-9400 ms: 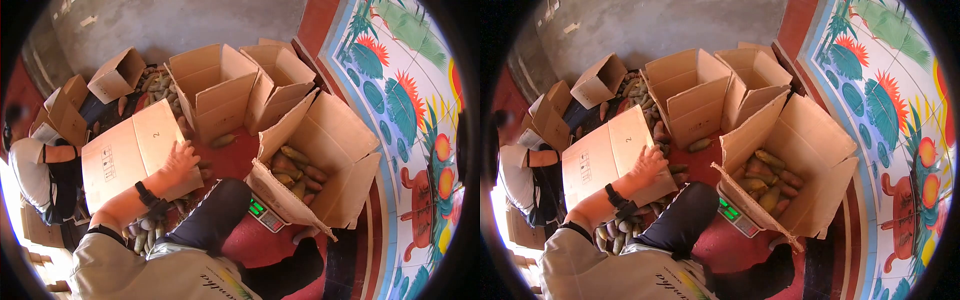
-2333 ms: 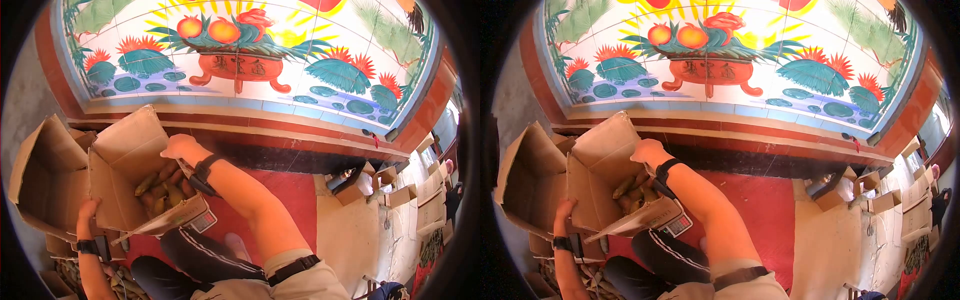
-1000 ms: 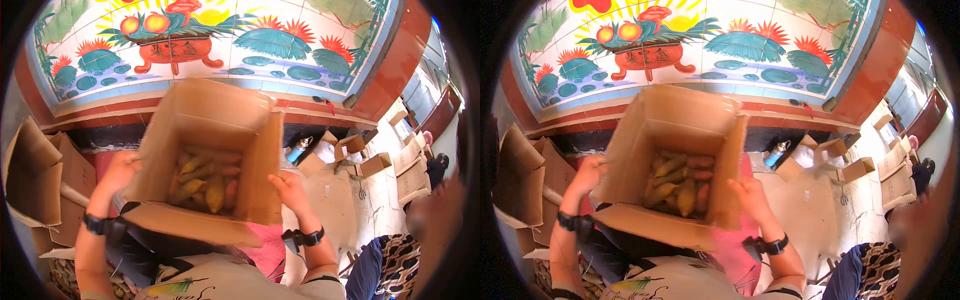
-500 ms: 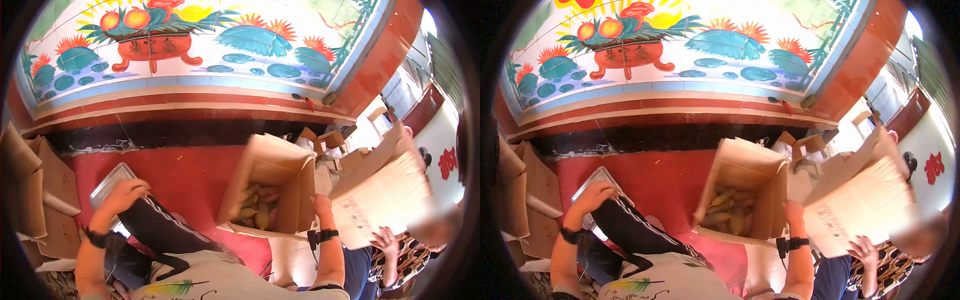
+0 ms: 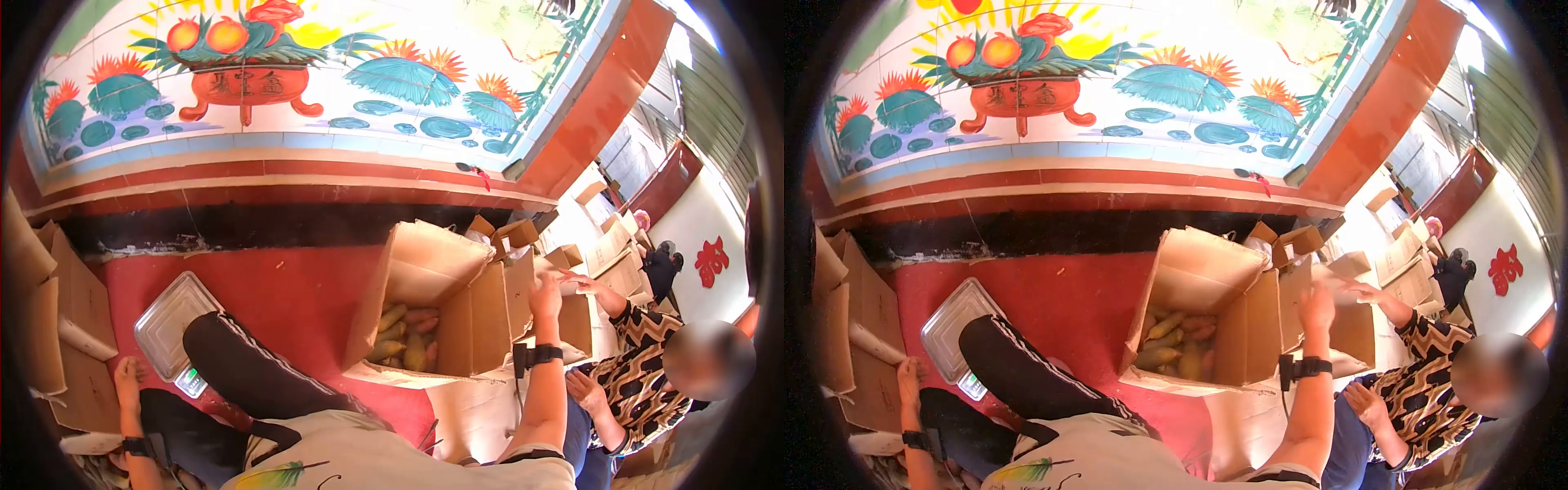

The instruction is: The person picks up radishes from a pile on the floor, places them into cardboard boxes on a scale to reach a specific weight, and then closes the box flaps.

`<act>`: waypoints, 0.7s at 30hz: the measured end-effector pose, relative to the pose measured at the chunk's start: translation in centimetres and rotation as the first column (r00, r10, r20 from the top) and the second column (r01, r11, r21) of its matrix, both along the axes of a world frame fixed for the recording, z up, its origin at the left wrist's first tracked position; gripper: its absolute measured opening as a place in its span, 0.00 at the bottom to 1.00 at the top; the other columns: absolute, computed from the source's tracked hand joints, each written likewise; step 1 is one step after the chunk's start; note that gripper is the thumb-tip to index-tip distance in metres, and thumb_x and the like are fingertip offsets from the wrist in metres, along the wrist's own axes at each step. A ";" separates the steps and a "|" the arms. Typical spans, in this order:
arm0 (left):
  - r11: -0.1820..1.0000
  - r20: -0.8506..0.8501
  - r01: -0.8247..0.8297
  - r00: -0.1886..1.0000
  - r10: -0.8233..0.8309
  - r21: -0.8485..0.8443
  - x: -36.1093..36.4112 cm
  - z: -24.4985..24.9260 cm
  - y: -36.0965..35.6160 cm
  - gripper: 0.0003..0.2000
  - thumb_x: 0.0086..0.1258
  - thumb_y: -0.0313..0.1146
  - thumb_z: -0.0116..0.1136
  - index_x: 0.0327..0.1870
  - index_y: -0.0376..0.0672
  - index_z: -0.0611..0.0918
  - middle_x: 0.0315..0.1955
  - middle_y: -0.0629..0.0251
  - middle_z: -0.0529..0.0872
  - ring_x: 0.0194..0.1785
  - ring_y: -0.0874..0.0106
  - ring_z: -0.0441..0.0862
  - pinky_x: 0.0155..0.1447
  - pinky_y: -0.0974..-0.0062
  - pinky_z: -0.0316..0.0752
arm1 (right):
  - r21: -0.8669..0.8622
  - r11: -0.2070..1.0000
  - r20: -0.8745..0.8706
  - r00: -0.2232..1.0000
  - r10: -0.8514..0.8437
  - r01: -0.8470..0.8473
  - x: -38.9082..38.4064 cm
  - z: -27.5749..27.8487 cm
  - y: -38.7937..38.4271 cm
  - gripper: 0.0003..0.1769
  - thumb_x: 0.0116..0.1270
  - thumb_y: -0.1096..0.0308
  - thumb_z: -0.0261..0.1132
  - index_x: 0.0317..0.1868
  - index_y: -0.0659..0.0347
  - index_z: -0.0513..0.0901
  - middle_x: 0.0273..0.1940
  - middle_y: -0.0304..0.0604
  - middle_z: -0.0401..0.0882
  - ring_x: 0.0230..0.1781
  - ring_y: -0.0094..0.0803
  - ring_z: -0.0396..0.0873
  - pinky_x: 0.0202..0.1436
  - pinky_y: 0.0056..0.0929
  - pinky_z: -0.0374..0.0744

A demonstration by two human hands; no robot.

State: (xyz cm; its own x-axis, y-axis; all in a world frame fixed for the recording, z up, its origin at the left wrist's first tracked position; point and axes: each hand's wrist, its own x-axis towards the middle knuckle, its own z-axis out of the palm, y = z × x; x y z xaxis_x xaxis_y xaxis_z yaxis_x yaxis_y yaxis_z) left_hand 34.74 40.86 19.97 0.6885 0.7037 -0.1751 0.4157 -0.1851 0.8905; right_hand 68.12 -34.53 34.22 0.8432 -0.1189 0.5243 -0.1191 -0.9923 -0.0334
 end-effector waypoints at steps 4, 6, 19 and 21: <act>0.991 0.146 -0.072 0.985 0.088 -0.112 -0.9 -0.9 0.7 0.09 0.71 0.35 0.45 0.35 0.41 0.76 0.24 0.69 0.78 0.26 0.80 0.75 0.32 0.82 0.69 | 0.102 0.983 -0.363 0.926 -0.103 0.150 -2.1 -4.1 -8.7 0.24 0.57 0.50 0.59 0.47 0.59 0.78 0.45 0.52 0.79 0.47 0.50 0.76 0.53 0.42 0.72; 0.993 0.116 -0.060 0.991 0.072 -0.098 -1.1 -1.0 0.6 0.09 0.71 0.35 0.44 0.34 0.41 0.76 0.24 0.70 0.78 0.26 0.80 0.74 0.32 0.82 0.69 | 0.228 0.947 -0.440 0.891 -0.108 0.227 -3.4 -7.3 -11.4 0.29 0.56 0.45 0.60 0.51 0.57 0.78 0.45 0.52 0.80 0.49 0.48 0.76 0.57 0.40 0.69; 0.997 0.068 -0.056 0.996 0.053 0.052 -0.5 -0.2 -0.3 0.09 0.70 0.34 0.46 0.33 0.40 0.76 0.23 0.71 0.77 0.26 0.80 0.74 0.32 0.82 0.69 | -0.376 0.896 -0.434 0.809 -0.395 0.236 -6.9 -8.1 -13.9 0.13 0.48 0.55 0.69 0.29 0.53 0.85 0.32 0.45 0.83 0.37 0.42 0.81 0.40 0.37 0.78; 0.995 0.071 -0.075 0.995 0.070 0.070 -0.6 -0.9 0.1 0.09 0.70 0.33 0.46 0.32 0.39 0.76 0.23 0.71 0.77 0.26 0.79 0.74 0.32 0.81 0.70 | -0.397 0.896 -0.394 0.845 -0.361 0.198 -6.7 -8.4 -14.3 0.15 0.46 0.52 0.70 0.28 0.54 0.84 0.30 0.46 0.82 0.36 0.42 0.81 0.39 0.39 0.78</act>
